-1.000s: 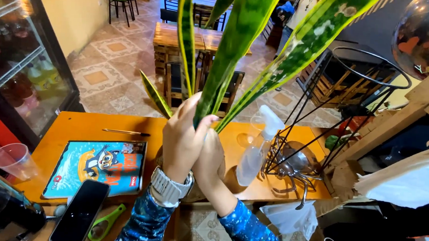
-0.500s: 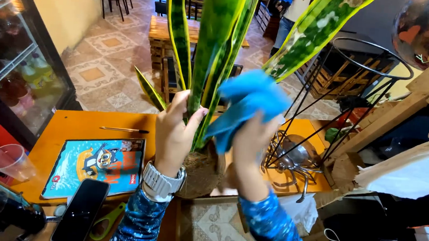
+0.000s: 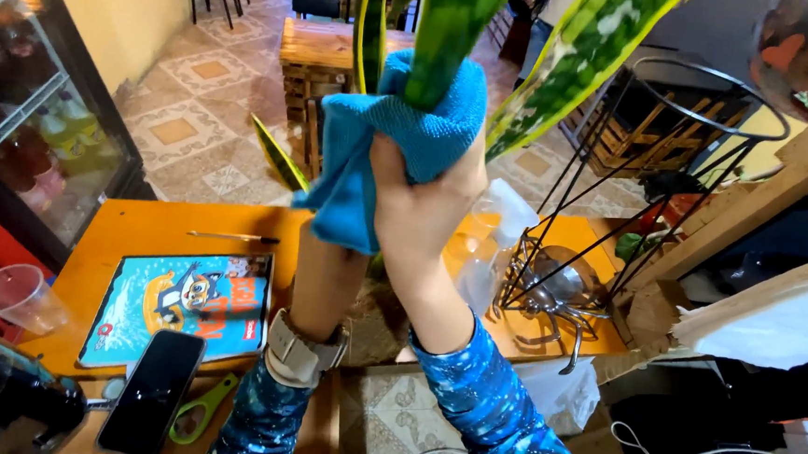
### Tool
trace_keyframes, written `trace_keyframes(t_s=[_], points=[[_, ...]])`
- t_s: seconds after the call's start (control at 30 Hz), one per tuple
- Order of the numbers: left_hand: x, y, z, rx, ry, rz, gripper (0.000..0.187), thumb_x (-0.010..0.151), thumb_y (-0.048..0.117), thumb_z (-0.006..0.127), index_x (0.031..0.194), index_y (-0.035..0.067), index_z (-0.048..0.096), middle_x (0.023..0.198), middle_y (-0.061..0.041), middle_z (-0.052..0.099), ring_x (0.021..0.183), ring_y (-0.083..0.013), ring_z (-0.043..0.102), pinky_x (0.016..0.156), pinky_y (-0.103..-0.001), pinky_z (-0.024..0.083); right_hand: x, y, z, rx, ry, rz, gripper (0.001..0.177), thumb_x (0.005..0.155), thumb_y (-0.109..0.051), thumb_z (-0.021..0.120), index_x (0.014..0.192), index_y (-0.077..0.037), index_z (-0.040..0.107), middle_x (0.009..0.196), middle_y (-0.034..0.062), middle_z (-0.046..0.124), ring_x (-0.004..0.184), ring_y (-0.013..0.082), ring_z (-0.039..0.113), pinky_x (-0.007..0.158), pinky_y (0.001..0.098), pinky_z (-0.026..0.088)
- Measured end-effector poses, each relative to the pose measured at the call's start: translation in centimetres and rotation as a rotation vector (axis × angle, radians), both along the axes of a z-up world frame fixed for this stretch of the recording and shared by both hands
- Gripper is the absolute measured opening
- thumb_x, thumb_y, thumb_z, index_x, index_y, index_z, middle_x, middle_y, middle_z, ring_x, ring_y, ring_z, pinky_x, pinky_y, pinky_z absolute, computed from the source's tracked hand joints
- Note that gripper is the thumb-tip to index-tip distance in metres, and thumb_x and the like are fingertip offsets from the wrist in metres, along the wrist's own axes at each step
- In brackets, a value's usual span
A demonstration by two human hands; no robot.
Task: Wiping the leaves of a houseplant with a cloth.
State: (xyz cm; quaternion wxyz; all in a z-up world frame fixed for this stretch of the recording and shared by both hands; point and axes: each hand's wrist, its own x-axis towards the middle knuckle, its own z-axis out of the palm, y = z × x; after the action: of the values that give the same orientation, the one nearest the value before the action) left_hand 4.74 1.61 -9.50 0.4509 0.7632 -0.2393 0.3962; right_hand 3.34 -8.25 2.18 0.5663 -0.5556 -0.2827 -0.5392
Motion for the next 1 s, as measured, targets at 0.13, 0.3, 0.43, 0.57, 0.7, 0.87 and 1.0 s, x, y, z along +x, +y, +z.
trace_keyframes(t_s=[0.13,0.3,0.43,0.57,0.7,0.87,1.0], points=[[-1.3,0.2,1.3,-0.095,0.095,-0.043,0.020,0.091,0.009,0.065,0.110,0.002,0.065,0.104,-0.023,0.072,0.101,-0.0430,0.070,0.075,-0.045,0.055,-0.6,-0.4,-1.2,0.023,0.084,-0.079,0.037,0.092,-0.001,0.074,0.128,-0.004,0.064,0.116,0.0083,0.074,0.109,0.0199,0.074,0.102,0.0320,0.057],[0.6,0.7,-1.1,-0.112,0.023,-0.114,0.022,0.088,0.004,0.061,0.110,0.000,0.063,0.104,-0.023,0.071,0.101,-0.0434,0.069,0.078,-0.044,0.056,-0.7,-0.8,-2.4,0.004,0.141,-0.138,0.036,0.090,0.001,0.073,0.124,-0.005,0.067,0.114,0.0086,0.074,0.107,0.0231,0.075,0.100,0.0334,0.056],[1.3,0.5,-2.8,-0.084,0.108,-0.090,0.015,0.089,0.004,0.065,0.103,0.001,0.066,0.102,-0.020,0.074,0.100,-0.0398,0.073,0.080,-0.041,0.056,0.0,-1.2,-3.4,-0.005,0.180,-0.158,0.034,0.088,-0.001,0.072,0.121,-0.005,0.068,0.115,0.0085,0.074,0.109,0.0264,0.074,0.101,0.0362,0.056],[-2.2,0.1,1.3,-0.212,0.146,-0.125,0.030,0.086,0.006,0.068,0.115,-0.001,0.064,0.104,-0.016,0.073,0.099,-0.0316,0.074,0.079,-0.038,0.056,1.2,-1.7,-5.5,-0.097,0.160,-0.239,0.026,0.087,-0.002,0.073,0.113,-0.008,0.071,0.116,0.0092,0.072,0.108,0.0290,0.073,0.099,0.0380,0.056],[-3.4,0.1,1.2,-0.284,0.137,-0.127,0.024,0.095,0.011,0.068,0.116,0.000,0.068,0.108,-0.011,0.074,0.100,-0.0230,0.072,0.087,-0.036,0.055,1.9,-2.0,-7.4,-0.162,0.146,-0.266,0.024,0.088,-0.001,0.072,0.110,-0.010,0.073,0.118,0.0105,0.072,0.109,0.0296,0.072,0.099,0.0378,0.056],[-4.0,0.2,1.3,-0.344,0.259,-0.082,0.031,0.095,0.029,0.073,0.110,0.001,0.073,0.099,-0.007,0.074,0.088,-0.0148,0.068,0.077,-0.030,0.054,2.4,-2.1,-9.9,-0.109,0.332,-0.150,0.028,0.086,-0.006,0.073,0.114,-0.006,0.068,0.107,0.0110,0.073,0.100,0.0288,0.074,0.091,0.0367,0.057],[-4.2,0.5,0.3,-0.325,0.291,-0.023,0.033,0.092,0.030,0.075,0.110,0.002,0.073,0.099,-0.008,0.074,0.087,-0.0174,0.069,0.075,-0.030,0.055,2.4,-2.1,-11.7,-0.115,0.412,-0.148,0.031,0.084,-0.009,0.075,0.114,-0.006,0.067,0.102,0.0127,0.073,0.096,0.0307,0.074,0.086,0.0372,0.058]])
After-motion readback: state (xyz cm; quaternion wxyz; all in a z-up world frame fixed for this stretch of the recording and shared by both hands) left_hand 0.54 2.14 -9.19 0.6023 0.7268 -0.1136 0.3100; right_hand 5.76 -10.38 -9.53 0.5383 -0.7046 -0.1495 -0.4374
